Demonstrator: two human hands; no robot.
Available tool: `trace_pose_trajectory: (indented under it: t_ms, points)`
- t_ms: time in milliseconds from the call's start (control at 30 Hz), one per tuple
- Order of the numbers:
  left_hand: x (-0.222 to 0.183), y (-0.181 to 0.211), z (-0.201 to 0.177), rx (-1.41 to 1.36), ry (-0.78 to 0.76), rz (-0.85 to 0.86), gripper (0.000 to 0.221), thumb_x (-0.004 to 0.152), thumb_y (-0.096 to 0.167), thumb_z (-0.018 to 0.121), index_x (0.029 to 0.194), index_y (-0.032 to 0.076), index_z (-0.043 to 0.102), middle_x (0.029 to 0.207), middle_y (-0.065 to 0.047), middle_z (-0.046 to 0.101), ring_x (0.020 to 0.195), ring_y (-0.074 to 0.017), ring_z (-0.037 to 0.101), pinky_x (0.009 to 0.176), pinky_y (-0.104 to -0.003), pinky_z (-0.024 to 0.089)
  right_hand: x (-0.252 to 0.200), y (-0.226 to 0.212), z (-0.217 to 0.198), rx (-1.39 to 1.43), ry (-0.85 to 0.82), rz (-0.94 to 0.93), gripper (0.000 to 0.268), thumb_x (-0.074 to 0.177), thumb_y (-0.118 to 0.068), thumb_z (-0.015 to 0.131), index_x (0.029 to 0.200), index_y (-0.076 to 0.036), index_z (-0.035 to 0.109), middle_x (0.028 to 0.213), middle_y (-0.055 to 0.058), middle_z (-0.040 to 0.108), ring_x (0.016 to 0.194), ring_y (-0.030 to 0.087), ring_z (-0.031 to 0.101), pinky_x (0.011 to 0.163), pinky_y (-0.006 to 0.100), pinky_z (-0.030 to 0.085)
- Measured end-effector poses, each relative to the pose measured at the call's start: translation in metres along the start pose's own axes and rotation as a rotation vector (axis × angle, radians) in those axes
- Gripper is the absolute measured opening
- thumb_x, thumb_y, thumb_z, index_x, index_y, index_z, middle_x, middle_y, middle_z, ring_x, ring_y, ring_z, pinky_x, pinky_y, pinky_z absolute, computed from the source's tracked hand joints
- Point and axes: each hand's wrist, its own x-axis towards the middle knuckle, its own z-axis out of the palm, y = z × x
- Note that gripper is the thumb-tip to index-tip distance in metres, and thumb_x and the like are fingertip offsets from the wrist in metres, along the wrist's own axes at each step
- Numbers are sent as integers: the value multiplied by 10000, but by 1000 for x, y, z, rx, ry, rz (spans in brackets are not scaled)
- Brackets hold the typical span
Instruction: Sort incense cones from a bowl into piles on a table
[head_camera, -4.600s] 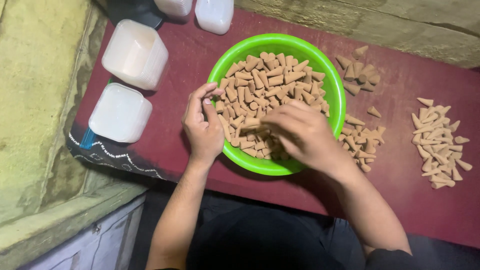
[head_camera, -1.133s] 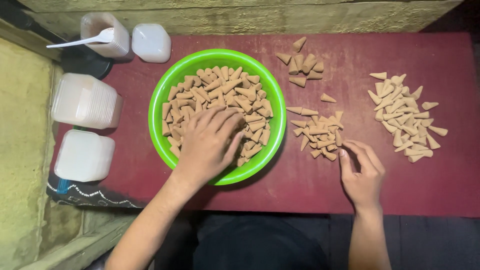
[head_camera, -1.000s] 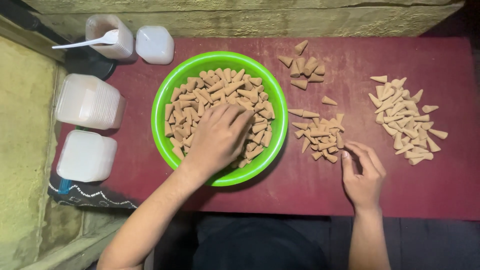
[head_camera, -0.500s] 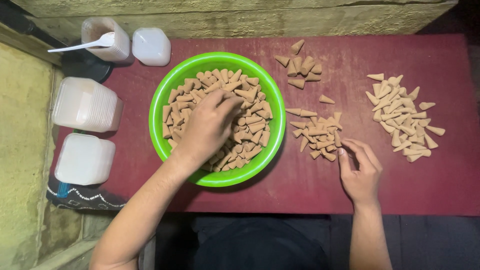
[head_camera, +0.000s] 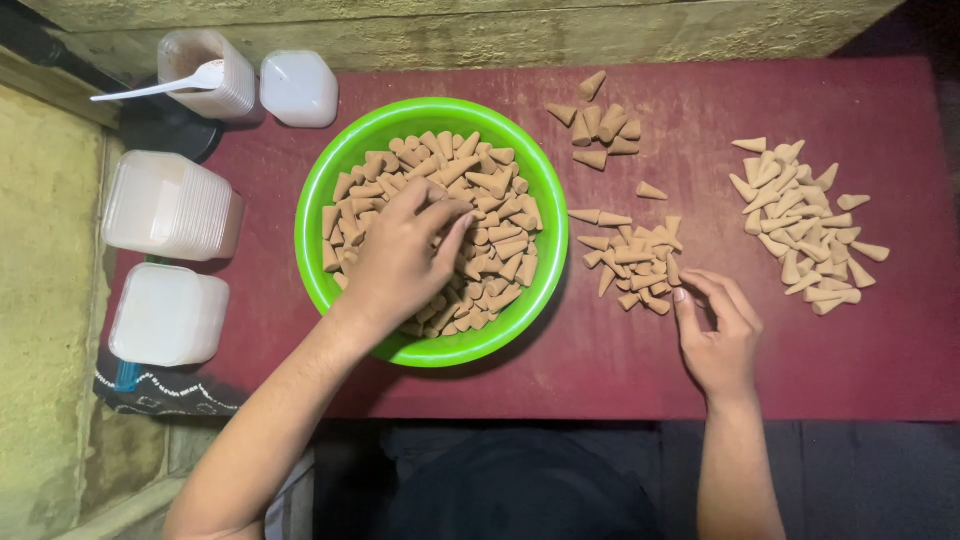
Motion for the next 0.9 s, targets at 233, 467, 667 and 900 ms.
trace_pose_trajectory:
  t_ms: [233, 467, 667, 900]
  points:
    - [9, -14, 29, 198, -77, 175, 30, 882, 90, 739, 876, 71, 717, 885, -104, 564, 822, -334, 636, 739, -419, 545, -1, 2, 0, -8, 2, 30, 165, 975, 37, 755, 1121, -39, 762, 1078, 134, 750, 958, 340, 724, 754, 404, 583]
    - [13, -9, 29, 561, -299, 94, 62, 849, 233, 732, 892, 188, 737, 893, -36, 597, 865, -246, 625, 722, -377, 517, -1, 2, -2, 28, -20, 79, 159, 973, 22, 748, 1113, -51, 765, 1073, 130, 748, 951, 325, 724, 754, 386, 587]
    - [11, -24, 42, 701, -238, 166, 79, 821, 303, 733, 822, 225, 741, 900, -26, 597, 868, -231, 608, 693, -355, 477, 0, 2, -1, 42, -19, 104, 165, 967, 19, 758, 1109, -66, 770, 1078, 113, 753, 964, 311, 727, 771, 375, 589]
    - [5, -15, 35, 564, -224, 188, 161, 897, 239, 702, 897, 80, 678, 974, -87, 566, 973, -288, 572, 724, -376, 479, 1, -2, -3, 56, -20, 103, 163, 971, 26, 742, 1104, -65, 764, 1074, 120, 751, 967, 310, 727, 766, 380, 587]
